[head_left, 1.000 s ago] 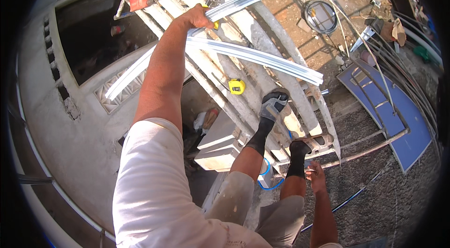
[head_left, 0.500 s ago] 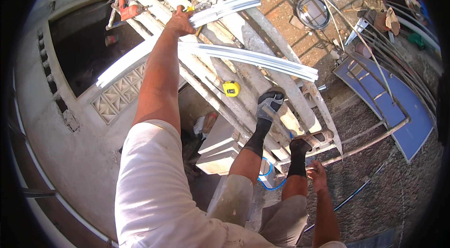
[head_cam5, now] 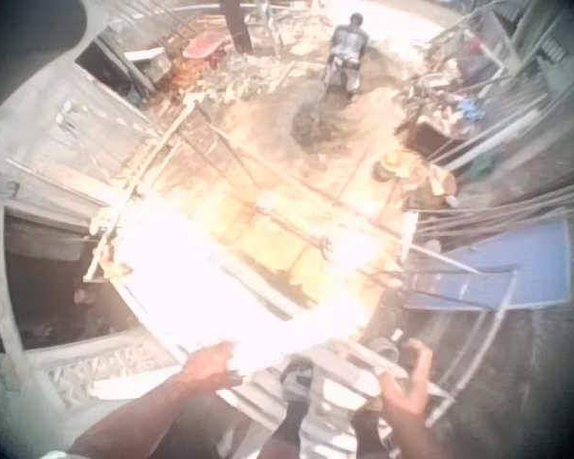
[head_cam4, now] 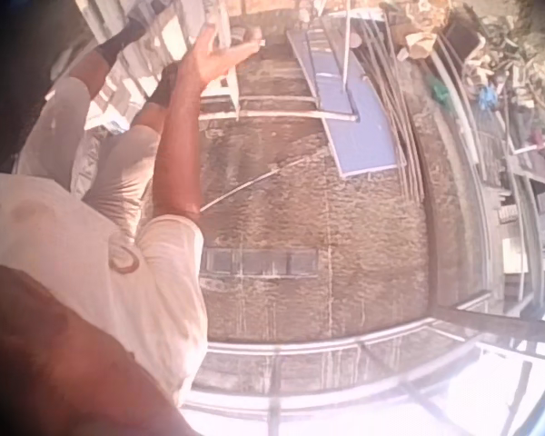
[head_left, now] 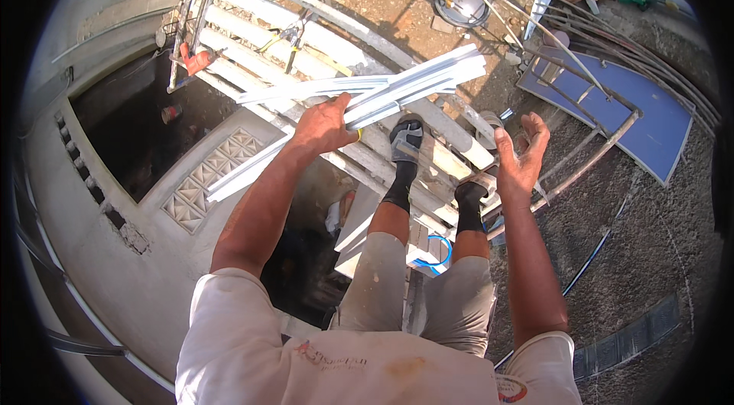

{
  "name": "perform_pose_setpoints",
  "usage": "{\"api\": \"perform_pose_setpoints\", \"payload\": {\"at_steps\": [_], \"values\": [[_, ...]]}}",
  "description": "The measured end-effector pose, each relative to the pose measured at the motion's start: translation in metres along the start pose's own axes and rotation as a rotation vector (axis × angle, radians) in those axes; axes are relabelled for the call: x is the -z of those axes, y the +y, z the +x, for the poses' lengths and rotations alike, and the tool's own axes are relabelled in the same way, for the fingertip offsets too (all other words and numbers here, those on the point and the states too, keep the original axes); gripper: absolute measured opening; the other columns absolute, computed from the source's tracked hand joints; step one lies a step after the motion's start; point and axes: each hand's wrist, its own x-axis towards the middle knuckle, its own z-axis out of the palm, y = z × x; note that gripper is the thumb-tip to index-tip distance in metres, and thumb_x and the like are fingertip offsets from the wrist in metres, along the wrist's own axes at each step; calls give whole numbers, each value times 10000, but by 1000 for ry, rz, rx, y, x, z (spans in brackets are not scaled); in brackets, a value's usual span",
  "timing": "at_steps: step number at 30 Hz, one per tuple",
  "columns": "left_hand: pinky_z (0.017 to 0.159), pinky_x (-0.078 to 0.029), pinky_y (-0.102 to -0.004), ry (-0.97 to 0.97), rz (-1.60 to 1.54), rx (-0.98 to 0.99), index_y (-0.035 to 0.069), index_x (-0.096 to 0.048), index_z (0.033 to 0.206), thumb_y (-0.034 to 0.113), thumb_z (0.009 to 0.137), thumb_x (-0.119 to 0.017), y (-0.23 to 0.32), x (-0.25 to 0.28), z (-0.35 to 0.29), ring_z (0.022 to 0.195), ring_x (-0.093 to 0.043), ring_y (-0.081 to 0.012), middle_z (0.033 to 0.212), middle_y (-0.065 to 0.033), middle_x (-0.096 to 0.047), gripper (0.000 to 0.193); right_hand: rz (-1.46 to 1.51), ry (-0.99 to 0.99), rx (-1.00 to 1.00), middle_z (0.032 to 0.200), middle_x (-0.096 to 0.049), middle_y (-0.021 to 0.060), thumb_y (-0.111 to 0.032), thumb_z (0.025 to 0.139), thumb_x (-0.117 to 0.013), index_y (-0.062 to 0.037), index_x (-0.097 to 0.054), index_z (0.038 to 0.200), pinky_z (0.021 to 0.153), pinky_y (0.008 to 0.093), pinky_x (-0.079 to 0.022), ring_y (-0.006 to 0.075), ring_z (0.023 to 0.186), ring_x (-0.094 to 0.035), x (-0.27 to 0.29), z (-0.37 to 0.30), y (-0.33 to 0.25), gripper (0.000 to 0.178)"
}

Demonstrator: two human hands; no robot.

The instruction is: The person measures and fits curved metal frame sections onto a roof structure using a tape measure and metal shears. They repeatedly measure spans, cut pieces to length, and place them into position on the curved frame.

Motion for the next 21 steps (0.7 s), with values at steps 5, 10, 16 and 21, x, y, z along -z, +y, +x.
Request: {"api": "perform_pose_setpoints", "payload": {"at_steps": [5, 10, 16, 21], "values": [[770, -505, -463, 21, -20, -178, 54, -486, 1132, 472, 773, -679, 66, -15, -53, 892, -638, -394, 924, -215, -653, 584, 790, -37, -455, 1255, -502, 75, -317, 830, -706, -78, -452, 1284, 1041, 361, -314, 207, 1195, -460, 33, 15, 8, 573], [738, -481, -491, -9, -119, -291, 41, -504, 1070, 563, 917, -457, 108, -14, -84, 867, -623, -424, 870, -234, -638, 546, 1199, -169, -383, 1112, -592, 36, -239, 877, -653, -83, -531, 1196, 872, 352, -438, 179, 1040, -555, 62, -8, 20, 375], [752, -480, -493, -103, -5, -254, 14, -550, 1061, 561, 921, -451, 159, 8, -102, 861, -629, -424, 877, -240, -651, 573, 1102, -52, -200, 905, -663, 38, -163, 848, -707, -35, -615, 993, 747, 318, -480, 146, 824, -614, 101, -27, -3, 214], [756, -497, -481, -83, 170, -185, -19, -574, 1067, 614, 894, -458, 190, 1, -102, 865, -641, -422, 868, -258, -656, 666, 174, -265, 399, 884, -680, 133, -98, 764, -735, -29, -686, 892, 774, 341, -497, 293, 849, -652, 118, -64, -71, 153]]}}
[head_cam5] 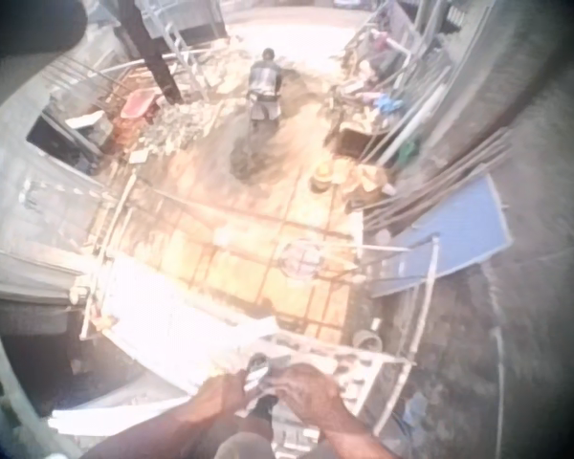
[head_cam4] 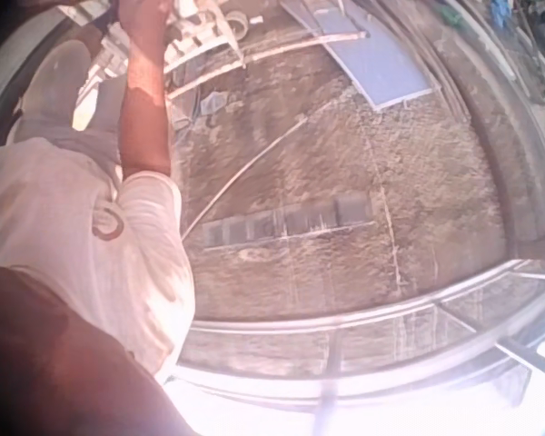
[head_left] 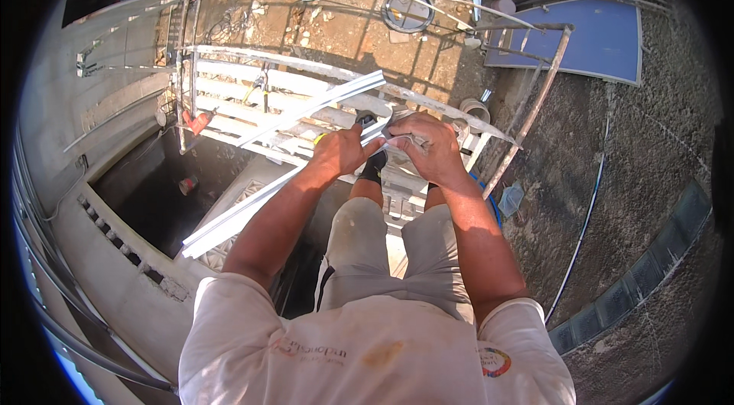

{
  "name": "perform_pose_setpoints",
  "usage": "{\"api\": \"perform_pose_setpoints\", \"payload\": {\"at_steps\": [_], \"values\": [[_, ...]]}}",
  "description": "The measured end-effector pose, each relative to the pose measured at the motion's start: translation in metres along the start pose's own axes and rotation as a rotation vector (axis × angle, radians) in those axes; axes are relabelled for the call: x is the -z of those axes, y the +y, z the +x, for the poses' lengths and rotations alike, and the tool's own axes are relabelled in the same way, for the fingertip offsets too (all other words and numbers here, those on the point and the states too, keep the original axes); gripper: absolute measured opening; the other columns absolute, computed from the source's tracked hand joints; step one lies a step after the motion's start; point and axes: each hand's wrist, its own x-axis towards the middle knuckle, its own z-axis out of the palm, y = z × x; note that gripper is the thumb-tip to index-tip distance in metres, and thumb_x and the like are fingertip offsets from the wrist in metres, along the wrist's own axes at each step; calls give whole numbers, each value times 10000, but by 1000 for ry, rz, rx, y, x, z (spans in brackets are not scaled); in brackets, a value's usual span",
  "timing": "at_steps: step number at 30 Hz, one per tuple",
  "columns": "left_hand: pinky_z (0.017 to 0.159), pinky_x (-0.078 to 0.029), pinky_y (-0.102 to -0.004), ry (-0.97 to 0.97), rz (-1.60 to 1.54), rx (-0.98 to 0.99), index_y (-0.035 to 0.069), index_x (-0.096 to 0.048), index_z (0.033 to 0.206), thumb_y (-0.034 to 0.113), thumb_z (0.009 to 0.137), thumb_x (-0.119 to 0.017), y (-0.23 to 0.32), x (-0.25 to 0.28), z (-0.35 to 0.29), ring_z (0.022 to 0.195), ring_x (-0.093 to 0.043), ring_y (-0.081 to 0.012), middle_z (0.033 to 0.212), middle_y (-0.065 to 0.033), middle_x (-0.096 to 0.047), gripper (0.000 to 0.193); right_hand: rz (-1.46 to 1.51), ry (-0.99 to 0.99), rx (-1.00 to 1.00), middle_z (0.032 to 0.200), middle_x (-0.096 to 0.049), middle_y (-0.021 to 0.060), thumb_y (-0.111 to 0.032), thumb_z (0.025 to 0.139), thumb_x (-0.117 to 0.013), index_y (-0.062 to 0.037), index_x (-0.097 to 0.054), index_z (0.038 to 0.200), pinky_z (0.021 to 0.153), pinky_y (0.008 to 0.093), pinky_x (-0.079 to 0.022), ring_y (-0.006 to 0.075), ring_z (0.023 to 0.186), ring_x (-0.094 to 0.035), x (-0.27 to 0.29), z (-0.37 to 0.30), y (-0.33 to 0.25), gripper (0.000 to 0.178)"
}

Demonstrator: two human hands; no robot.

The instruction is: The person measures and fits curved metal frame sections onto a roof structure using a tape measure and metal shears. They repeatedly measure spans, cut pieces to length, and place them into position on the curved frame.

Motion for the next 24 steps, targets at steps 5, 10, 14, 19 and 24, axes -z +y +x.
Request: {"api": "perform_pose_setpoints", "payload": {"at_steps": [5, 10, 14, 19, 24], "values": [[762, -506, -474, 12, -26, 75, -20, -591, 1050, 656, 827, -549, 27, 13, -13, 873, -648, -409, 871, -255, -660, 713, 27, 204, 33, 854, -680, 102, -97, 816, -705, -18, -664, 882, 745, 332, -495, 241, 798, -652, 16, -6, -9, 110], [769, -491, -448, 23, -113, -62, -12, -591, 1028, 586, 807, -624, 47, 35, -49, 885, -642, -402, 865, -262, -646, 638, 937, 534, -449, 923, -638, 25, -244, 886, -678, -43, -586, 1015, 712, 326, -472, 152, 827, -610, 74, -11, 19, 256], [769, -478, -419, 101, -231, -162, -41, -586, 1062, 512, 825, -641, 58, 44, -63, 882, -635, -389, 888, -282, -633, 604, 1269, 590, -513, 962, -623, 16, -232, 884, -680, -55, -565, 1065, 751, 320, -467, 143, 845, -598, 77, -21, 29, 279], [833, -479, -440, 70, -42, -124, -44, -587, 1120, 591, 834, -574, 73, 48, -71, 951, -629, -401, 978, -299, -635, 696, 425, 461, -239, 834, -645, 28, -231, 859, -695, -33, -653, 921, 691, 329, -479, 165, 798, -618, 104, -20, -53, 212], [898, -477, -422, 60, 295, -351, 11, -555, 1184, 588, 862, -522, 78, 56, -50, 1006, -618, -358, 1089, -215, -638, 662, -348, 70, 386, 784, -570, 68, -108, 658, -713, -82, -632, 785, 770, 398, -458, 276, 835, -587, 61, -20, -122, 153]]}}
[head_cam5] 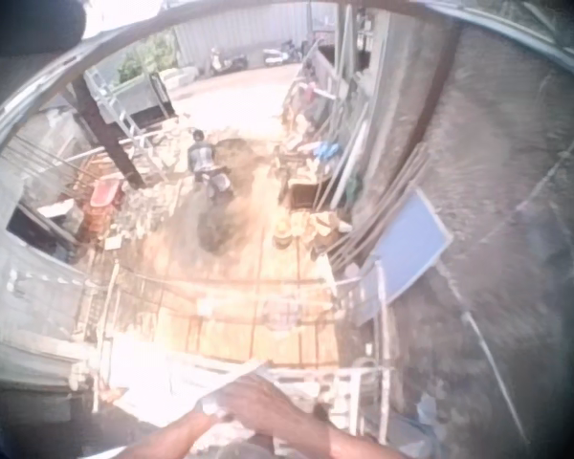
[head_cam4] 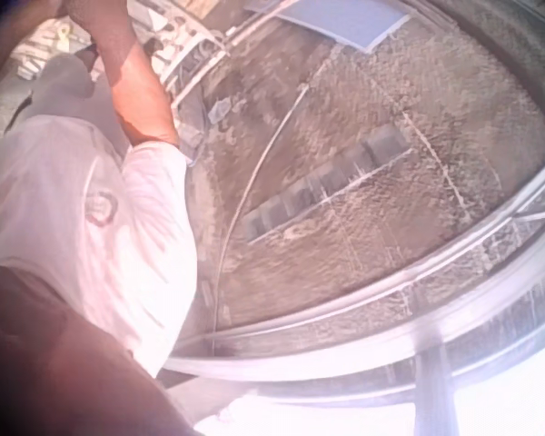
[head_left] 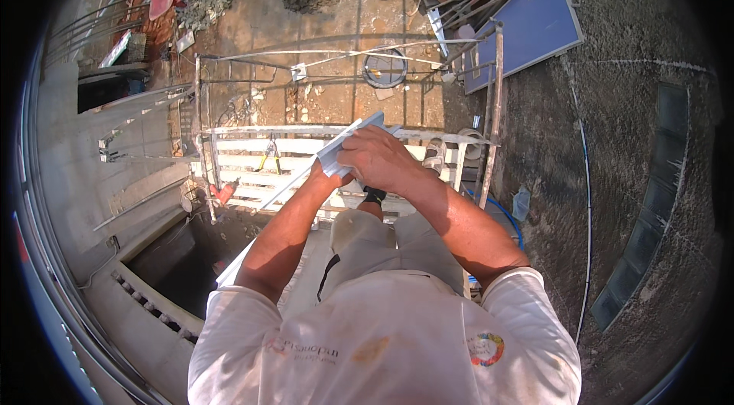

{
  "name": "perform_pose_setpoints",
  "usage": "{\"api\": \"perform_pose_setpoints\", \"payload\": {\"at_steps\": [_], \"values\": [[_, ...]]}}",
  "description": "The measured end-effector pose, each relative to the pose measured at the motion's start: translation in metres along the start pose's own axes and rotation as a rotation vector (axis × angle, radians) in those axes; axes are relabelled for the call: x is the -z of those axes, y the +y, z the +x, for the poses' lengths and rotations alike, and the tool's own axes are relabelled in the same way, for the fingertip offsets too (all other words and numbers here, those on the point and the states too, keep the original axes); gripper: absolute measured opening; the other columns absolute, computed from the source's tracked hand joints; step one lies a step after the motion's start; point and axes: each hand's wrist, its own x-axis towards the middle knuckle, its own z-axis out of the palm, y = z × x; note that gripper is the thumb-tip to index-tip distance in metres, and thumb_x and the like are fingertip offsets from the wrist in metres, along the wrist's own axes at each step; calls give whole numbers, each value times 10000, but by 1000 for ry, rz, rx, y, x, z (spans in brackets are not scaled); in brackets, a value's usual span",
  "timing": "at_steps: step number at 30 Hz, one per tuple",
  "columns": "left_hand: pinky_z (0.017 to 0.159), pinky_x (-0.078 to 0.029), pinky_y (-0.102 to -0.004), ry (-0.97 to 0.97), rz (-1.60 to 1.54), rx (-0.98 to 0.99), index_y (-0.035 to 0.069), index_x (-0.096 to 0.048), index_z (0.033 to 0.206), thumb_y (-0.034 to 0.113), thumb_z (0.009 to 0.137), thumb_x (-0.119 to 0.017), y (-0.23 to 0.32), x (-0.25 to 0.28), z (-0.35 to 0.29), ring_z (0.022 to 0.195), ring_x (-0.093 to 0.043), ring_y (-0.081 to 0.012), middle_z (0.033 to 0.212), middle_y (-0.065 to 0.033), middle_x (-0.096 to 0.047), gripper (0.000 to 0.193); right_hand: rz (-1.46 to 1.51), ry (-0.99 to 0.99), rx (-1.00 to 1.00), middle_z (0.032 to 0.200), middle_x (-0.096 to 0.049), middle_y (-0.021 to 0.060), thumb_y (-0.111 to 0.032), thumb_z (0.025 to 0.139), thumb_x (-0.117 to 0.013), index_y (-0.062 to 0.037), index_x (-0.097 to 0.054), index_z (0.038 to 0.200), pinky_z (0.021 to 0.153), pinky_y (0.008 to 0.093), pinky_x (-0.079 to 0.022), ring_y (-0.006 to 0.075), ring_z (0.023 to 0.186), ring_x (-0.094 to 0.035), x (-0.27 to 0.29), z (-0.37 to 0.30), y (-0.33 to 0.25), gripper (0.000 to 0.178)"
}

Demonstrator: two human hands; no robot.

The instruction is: The person measures and fits curved metal frame sections onto a roof structure using a tape measure and metal shears. They repeatedly measure spans, cut pieces to length, and place them into position on the curved frame.

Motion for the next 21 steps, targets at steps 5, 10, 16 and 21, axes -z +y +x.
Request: {"api": "perform_pose_setpoints", "payload": {"at_steps": [5, 10, 16, 21], "values": [[917, -458, -424, 3, -115, 165, 28, -544, 1200, 591, 849, -537, 40, 49, -33, 1045, -603, -346, 1132, -213, -621, 664, 204, 251, -228, 786, -627, 70, -143, 750, -710, -74, -661, 850, 736, 352, -463, 233, 779, -615, 46, -2, 8, 132], [825, -476, -429, 91, -276, 116, 29, -579, 1121, 551, 825, -615, 55, 77, -55, 957, -626, -391, 1002, -249, -649, 601, 1233, 883, -571, 871, -655, 45, -241, 906, -634, -13, -629, 983, 756, 276, -466, 144, 811, -607, 64, -45, 62, 241], [802, -480, -450, 39, -194, 96, 17, -571, 1119, 582, 800, -633, 68, 84, -55, 941, -642, -371, 963, -258, -649, 651, 1010, 1052, -512, 909, -653, 48, -255, 894, -650, -14, -625, 994, 765, 278, -469, 147, 851, -610, 77, -56, 37, 262], [824, -500, -432, 137, -5, -181, 81, -577, 1149, 584, 813, -588, 22, 41, -17, 958, -638, -365, 1002, -173, -670, 604, -85, 131, -45, 767, -590, 51, -141, 701, -707, -104, -655, 767, 779, 360, -423, 254, 837, -561, 97, -6, -58, 92]]}}
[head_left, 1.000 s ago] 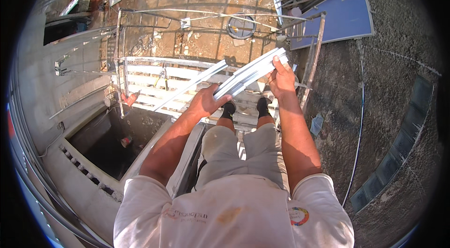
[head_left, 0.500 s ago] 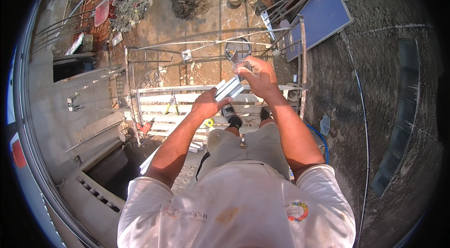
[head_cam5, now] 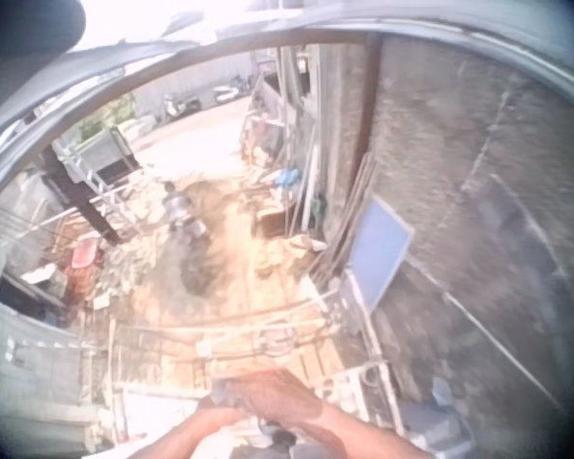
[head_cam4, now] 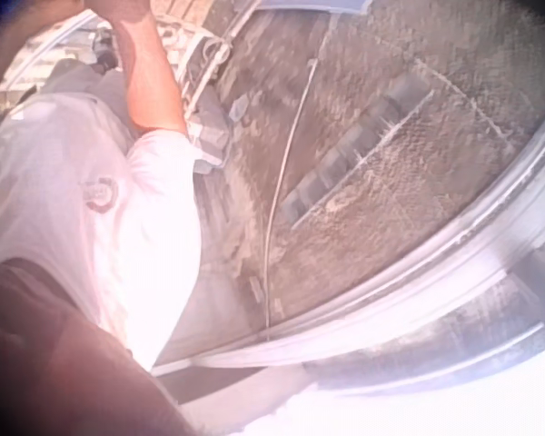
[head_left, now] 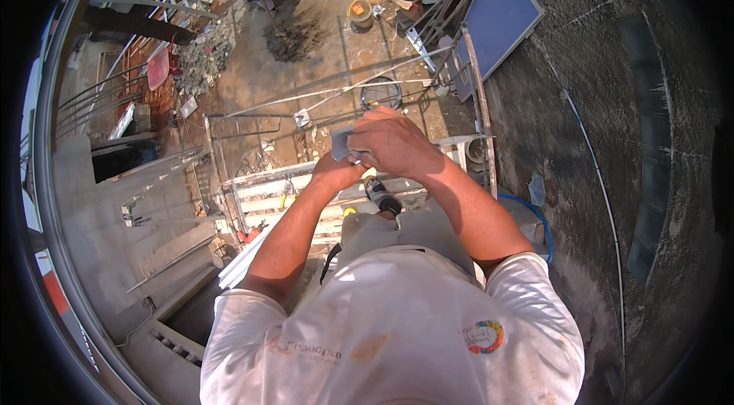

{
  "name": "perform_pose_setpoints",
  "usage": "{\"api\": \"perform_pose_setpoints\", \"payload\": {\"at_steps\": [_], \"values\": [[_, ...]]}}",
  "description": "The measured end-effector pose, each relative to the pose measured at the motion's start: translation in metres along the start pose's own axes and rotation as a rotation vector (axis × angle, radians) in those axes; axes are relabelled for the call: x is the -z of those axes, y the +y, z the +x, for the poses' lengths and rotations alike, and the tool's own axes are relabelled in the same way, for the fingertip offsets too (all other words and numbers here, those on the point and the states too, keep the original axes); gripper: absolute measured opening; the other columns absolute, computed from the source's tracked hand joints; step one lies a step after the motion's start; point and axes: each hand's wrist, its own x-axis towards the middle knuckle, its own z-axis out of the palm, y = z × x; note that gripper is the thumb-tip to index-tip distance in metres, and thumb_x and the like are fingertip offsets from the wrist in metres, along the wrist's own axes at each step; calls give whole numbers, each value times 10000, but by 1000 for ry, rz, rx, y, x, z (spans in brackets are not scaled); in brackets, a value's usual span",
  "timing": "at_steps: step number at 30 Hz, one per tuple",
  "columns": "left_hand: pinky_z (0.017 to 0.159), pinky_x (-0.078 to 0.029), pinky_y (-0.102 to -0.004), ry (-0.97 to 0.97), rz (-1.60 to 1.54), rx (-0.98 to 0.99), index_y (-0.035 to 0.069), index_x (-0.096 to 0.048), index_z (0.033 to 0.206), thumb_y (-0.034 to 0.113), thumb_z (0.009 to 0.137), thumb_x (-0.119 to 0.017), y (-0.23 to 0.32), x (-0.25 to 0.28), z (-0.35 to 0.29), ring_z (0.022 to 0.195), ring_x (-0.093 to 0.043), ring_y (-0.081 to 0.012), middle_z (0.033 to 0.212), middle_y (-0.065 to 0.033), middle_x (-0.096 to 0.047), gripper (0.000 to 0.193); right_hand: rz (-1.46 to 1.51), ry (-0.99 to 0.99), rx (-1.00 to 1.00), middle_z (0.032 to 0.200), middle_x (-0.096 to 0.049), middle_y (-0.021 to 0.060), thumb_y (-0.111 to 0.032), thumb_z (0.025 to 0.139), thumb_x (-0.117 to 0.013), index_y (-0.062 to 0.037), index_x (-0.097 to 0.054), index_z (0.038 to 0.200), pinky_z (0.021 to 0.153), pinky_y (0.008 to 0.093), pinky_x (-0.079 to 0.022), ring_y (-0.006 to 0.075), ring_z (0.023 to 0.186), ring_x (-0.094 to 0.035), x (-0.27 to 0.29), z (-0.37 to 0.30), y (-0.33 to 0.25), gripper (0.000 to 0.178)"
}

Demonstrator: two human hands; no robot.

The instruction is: The person measures and fits curved metal frame sections onto a roof structure using a tape measure and metal shears. They repeatedly measure spans, cut pieces to length, and place them into position on the curved frame.

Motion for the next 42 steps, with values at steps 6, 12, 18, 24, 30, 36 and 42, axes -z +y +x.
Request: {"api": "perform_pose_setpoints", "payload": {"at_steps": [6, 12, 18, 24, 30, 36, 42], "values": [[821, -510, -440, -85, 80, 300, 53, -522, 1187, 586, 822, -590, 74, 57, -13, 936, -645, -368, 959, -186, -672, 650, 197, 169, -151, 798, -605, 100, -192, 791, -674, -90, -651, 809, 750, 369, -446, 289, 810, -594, 0, -4, 18, 107], [776, -489, -479, 91, -75, 164, 10, -528, 1109, 593, 784, -643, 59, 50, -27, 915, -636, -412, 932, -243, -656, 677, 1149, 1199, -862, 829, -603, 11, -269, 925, -612, -49, -567, 993, 644, 285, -457, 133, 709, -580, 18, -93, 148, 235], [819, -471, -475, 121, -119, 164, -21, -547, 1108, 524, 805, -654, 38, 33, -25, 960, -607, -448, 987, -299, -630, 633, 757, 1134, -1332, 989, -636, 73, -232, 915, -630, -24, -589, 1109, 741, 357, -483, 206, 870, -607, -44, -179, 171, 287], [860, -467, -443, 7, -186, 131, -39, -565, 1121, 521, 808, -652, 9, 13, -36, 992, -605, -437, 1024, -305, -625, 647, 385, 803, -1522, 1083, -663, 179, -248, 882, -653, -14, -631, 1150, 872, 361, -465, 286, 1002, -632, -122, -230, 139, 357], [892, -449, -442, -126, -127, 197, -42, -560, 1145, 541, 804, -641, -11, -5, -42, 1042, -590, -431, 1054, -325, -610, 680, 501, 1001, -1676, 1090, -653, 213, -377, 873, -637, -19, -659, 1088, 881, 384, -463, 346, 998, -632, -180, -328, 219, 419], [904, -445, -440, -125, -80, 151, -43, -551, 1149, 562, 802, -634, -15, -17, -45, 1069, -581, -430, 1071, -320, -609, 702, 661, 1556, -1518, 905, -642, 104, -232, 899, -655, -6, -626, 1074, 533, 326, -508, 187, 688, -604, -53, -364, 233, 287], [900, -452, -424, -194, -13, 137, -26, -564, 1140, 526, 816, -643, 12, -2, -38, 1050, -595, -418, 1063, -292, -627, 646, 427, 1693, -1843, 1242, -553, 180, -217, 850, -699, 15, -410, 1365, 698, 366, -530, 272, 953, -610, -3, -416, 256, 634]]}}
